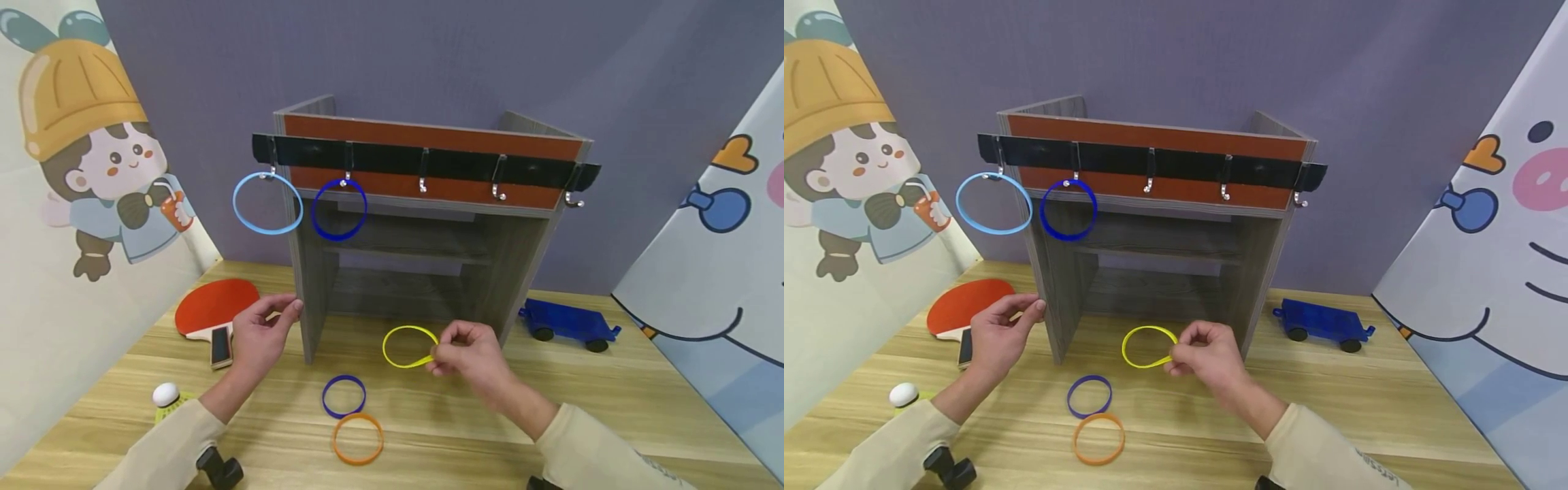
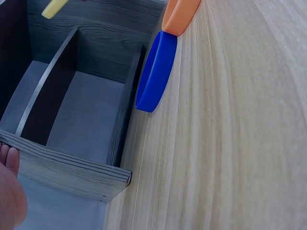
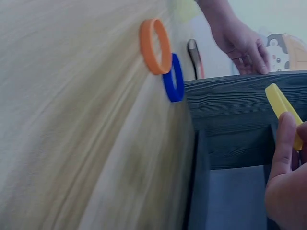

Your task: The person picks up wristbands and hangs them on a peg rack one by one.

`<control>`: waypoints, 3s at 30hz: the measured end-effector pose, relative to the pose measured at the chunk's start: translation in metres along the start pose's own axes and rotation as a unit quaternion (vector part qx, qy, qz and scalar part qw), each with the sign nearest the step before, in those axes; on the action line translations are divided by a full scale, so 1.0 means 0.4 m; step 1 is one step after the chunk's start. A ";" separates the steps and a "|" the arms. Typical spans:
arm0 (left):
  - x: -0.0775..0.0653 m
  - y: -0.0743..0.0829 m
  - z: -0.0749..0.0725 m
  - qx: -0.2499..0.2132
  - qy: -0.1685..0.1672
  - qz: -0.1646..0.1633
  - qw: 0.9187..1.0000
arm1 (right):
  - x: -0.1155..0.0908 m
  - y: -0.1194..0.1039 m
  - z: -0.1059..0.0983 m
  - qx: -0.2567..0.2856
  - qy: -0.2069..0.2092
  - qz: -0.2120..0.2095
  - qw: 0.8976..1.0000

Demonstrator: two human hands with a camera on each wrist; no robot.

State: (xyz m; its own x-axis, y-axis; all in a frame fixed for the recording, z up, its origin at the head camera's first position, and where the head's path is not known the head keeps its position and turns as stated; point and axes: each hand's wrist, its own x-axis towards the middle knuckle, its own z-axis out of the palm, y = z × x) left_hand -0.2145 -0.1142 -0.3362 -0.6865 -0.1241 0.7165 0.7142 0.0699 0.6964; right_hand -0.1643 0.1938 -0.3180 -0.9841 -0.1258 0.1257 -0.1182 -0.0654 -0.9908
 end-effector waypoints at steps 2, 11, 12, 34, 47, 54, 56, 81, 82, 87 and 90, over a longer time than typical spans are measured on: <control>0.000 0.000 0.000 -0.001 0.000 0.000 1.000 | 0.001 -0.010 0.001 0.006 0.002 -0.011 1.000; 0.002 -0.003 0.000 -0.005 0.002 0.001 1.000 | 0.010 -0.072 0.013 0.025 0.016 -0.072 0.997; 0.001 -0.003 0.000 -0.004 0.001 0.003 1.000 | 0.011 -0.079 0.015 0.028 0.018 -0.077 0.997; -0.004 -0.066 -0.011 -0.009 0.007 -0.010 1.000 | 0.027 -0.225 0.042 0.106 0.027 -0.196 0.974; 0.004 -0.002 0.000 -0.013 -0.003 0.003 1.000 | 0.048 -0.291 0.049 0.138 0.031 -0.251 0.958; 0.004 -0.002 0.000 -0.009 -0.004 0.003 1.000 | 0.069 -0.309 0.059 0.155 0.035 -0.243 0.957; 0.004 -0.003 0.000 -0.010 -0.002 0.001 1.000 | 0.074 -0.312 0.061 0.159 0.032 -0.245 0.956; 0.004 -0.012 0.001 -0.025 0.002 0.013 1.000 | 0.100 -0.285 0.068 0.160 0.034 -0.220 0.962; 0.004 -0.012 0.002 -0.025 0.002 0.014 1.000 | 0.100 -0.284 0.068 0.157 0.034 -0.219 0.962; 0.004 -0.017 0.002 -0.034 0.003 0.017 0.999 | 0.098 -0.276 0.071 0.137 0.034 -0.216 0.966; 0.002 -0.039 -0.001 -0.035 0.005 0.017 0.999 | 0.097 -0.273 0.071 0.122 0.035 -0.215 0.968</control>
State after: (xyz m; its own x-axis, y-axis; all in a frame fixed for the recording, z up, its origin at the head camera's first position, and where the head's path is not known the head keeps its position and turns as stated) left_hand -0.2260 -0.1159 -0.3464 -0.6603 -0.1324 0.7393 0.7454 0.0044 0.6666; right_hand -0.1859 0.1677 -0.2036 -0.8589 0.0312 0.5112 -0.4917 -0.3296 -0.8060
